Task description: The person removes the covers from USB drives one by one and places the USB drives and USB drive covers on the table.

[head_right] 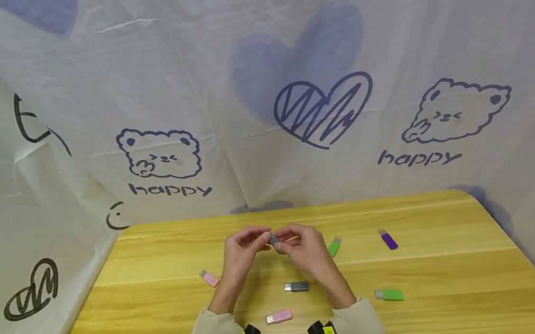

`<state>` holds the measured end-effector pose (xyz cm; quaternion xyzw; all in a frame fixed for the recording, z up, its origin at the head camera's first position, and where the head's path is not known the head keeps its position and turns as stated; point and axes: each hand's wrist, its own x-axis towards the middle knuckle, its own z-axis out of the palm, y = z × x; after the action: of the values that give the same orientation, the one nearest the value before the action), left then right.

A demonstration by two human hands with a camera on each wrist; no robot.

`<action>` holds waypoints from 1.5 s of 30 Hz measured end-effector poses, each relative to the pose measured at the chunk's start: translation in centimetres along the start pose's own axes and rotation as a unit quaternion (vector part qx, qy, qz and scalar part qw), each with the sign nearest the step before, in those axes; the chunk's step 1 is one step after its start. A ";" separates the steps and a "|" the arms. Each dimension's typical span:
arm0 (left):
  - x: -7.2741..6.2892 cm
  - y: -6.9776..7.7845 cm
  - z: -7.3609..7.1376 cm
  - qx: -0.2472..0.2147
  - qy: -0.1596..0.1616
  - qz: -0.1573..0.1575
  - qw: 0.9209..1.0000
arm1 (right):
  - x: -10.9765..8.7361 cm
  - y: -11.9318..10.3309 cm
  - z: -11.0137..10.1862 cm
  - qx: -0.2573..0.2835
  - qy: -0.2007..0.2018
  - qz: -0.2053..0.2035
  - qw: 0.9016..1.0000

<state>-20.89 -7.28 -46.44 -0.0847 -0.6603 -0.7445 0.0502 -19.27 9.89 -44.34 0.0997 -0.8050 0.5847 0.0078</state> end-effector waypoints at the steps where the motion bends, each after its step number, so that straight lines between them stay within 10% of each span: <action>1: 0.0 0.0 0.0 0.000 0.003 -0.001 1.000 | 0.0 0.0 0.0 -0.001 0.000 -0.001 1.000; 26: -0.2 1.0 -1.6 -0.014 0.082 -0.032 0.996 | -0.4 -0.4 1.1 -0.022 -0.005 0.004 1.000; 45: 0.3 0.9 -2.1 -0.024 0.052 -0.038 0.998 | 2.8 3.1 -1.9 -0.065 0.052 0.048 0.995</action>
<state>-21.13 -9.43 -45.77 -0.0219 -0.6418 -0.7647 0.0538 -22.77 12.14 -46.29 0.0298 -0.8434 0.5357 0.0284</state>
